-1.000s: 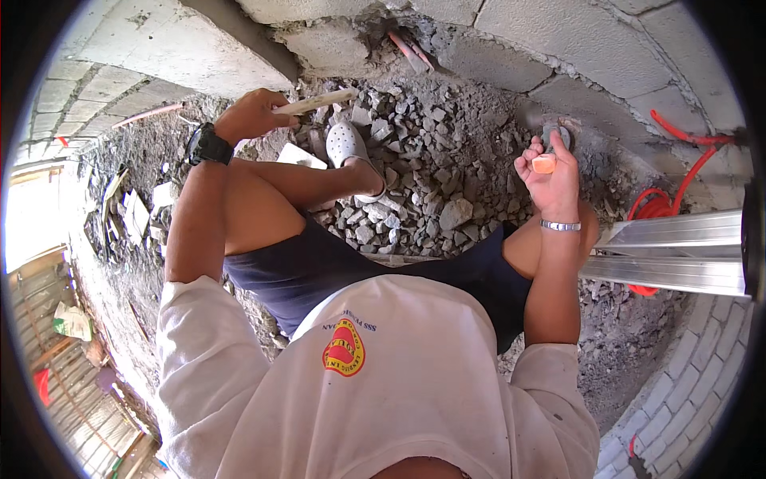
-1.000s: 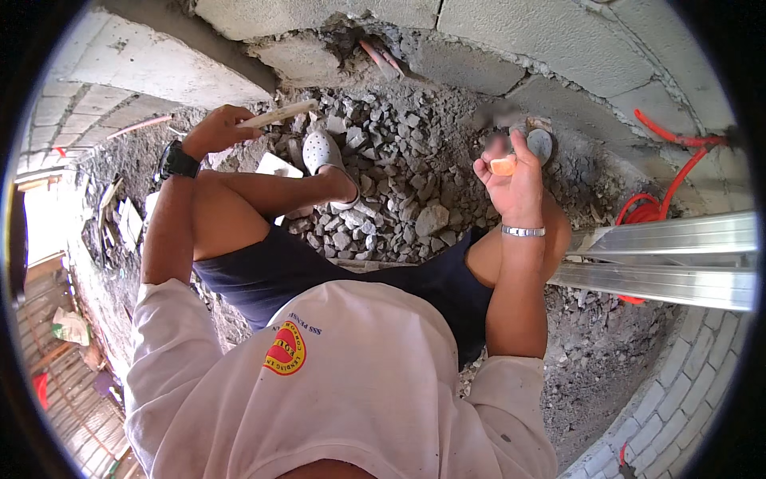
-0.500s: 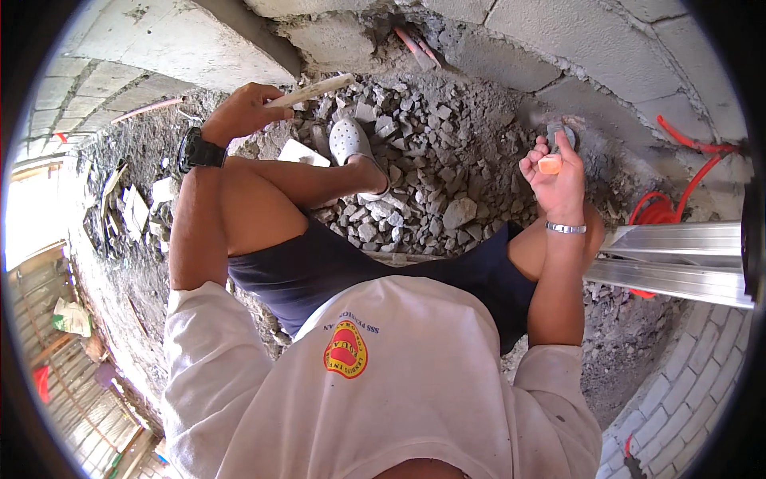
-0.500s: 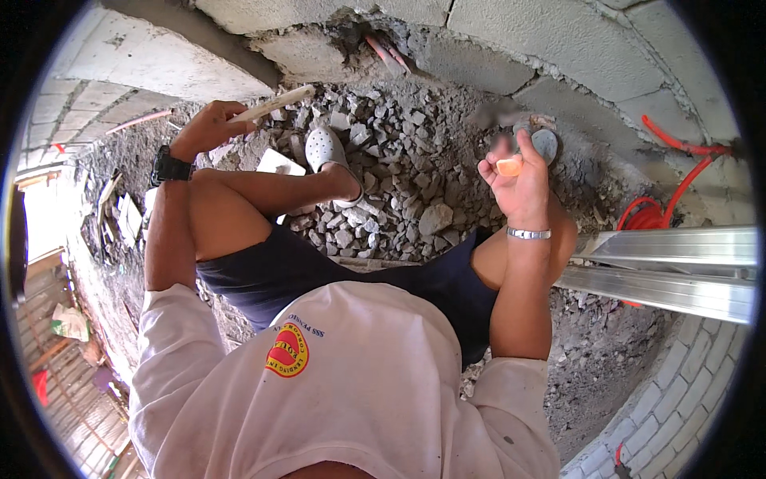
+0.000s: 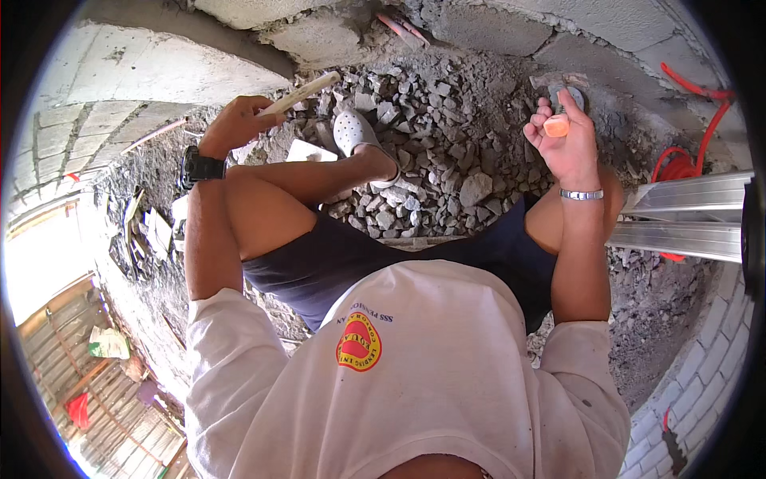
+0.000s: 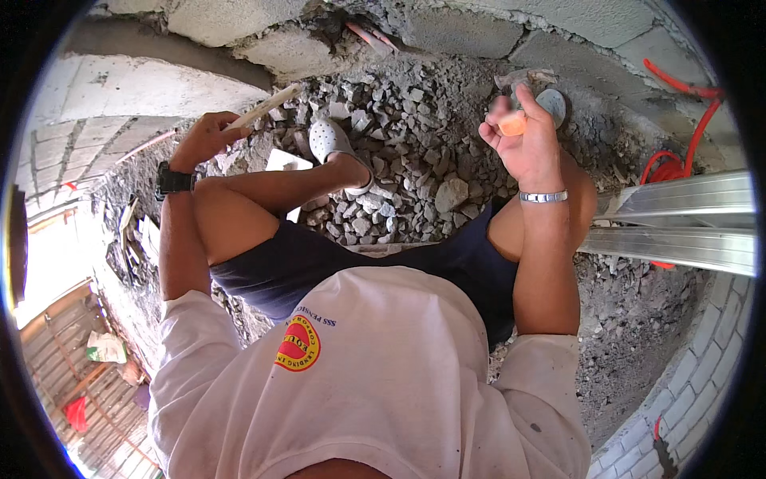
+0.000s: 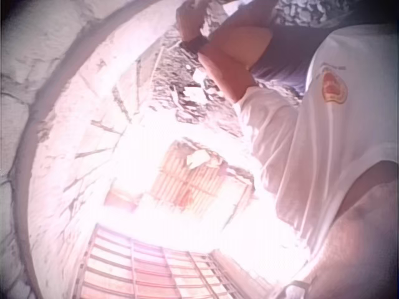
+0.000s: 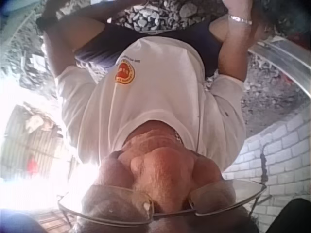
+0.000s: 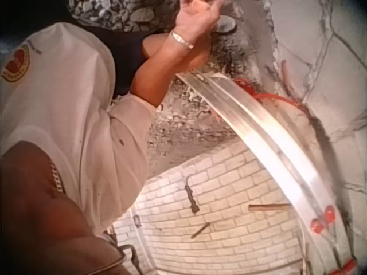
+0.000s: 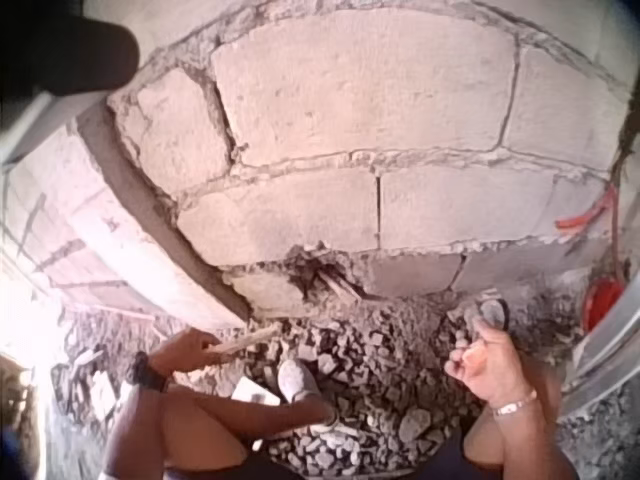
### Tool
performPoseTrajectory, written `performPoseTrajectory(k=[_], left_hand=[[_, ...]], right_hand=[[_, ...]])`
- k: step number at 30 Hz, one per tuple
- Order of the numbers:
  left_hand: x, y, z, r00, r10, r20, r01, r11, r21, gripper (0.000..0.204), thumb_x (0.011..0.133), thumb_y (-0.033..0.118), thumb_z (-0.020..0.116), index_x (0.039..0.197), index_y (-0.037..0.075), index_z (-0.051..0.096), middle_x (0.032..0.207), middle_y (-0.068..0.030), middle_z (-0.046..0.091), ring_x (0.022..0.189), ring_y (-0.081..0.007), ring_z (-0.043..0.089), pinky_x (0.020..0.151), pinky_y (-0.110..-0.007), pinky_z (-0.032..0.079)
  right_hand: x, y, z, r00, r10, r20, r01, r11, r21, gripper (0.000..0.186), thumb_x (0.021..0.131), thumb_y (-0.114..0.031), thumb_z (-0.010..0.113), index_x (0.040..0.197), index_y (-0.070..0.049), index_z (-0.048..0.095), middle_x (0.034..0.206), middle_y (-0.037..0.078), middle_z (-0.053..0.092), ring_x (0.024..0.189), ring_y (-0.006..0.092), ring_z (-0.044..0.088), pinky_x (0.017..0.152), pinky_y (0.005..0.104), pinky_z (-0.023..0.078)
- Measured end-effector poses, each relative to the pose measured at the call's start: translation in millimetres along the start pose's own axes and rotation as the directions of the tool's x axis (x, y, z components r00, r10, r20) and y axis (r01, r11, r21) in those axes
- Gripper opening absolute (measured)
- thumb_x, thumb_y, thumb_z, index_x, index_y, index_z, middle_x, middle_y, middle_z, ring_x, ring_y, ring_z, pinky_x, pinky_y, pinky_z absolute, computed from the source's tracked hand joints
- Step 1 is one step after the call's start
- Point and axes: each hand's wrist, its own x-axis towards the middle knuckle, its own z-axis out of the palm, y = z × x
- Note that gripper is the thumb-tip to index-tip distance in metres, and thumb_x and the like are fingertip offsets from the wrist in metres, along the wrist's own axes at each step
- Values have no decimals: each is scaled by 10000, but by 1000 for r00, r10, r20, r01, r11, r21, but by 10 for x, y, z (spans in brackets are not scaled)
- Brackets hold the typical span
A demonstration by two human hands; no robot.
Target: Installing a conduit pipe into a groove in a concrete block wall using a hammer.
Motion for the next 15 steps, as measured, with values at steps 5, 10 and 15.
performPoseTrajectory(k=[5,10,15], left_hand=[[-22,26,-3,999,-18,29,18,1000,14,363,812,363,681,964,33,689,613,-24,585,506,-83,503,480,-265,409],[-17,35,3,998,-44,51,47,997,-57,359,820,353,675,993,37,681,633,-13,582,521,-72,505,482,-247,422],[-23,62,39,1000,-11,-21,7,978,-209,355,834,330,662,1038,39,667,673,-4,574,556,-59,513,490,-230,435]], right_hand=[[-27,-5,26,1000,-6,-2,6,1000,0,315,889,-360,606,851,-55,538,736,13,505,684,170,524,686,348,457],[-13,5,4,1000,1,-20,-1,1000,8,312,883,-361,613,847,-60,539,731,14,510,676,171,526,681,353,456],[-5,0,-14,1000,0,-10,0,1000,6,311,884,-362,611,847,-61,540,734,14,512,677,170,529,679,355,458]])
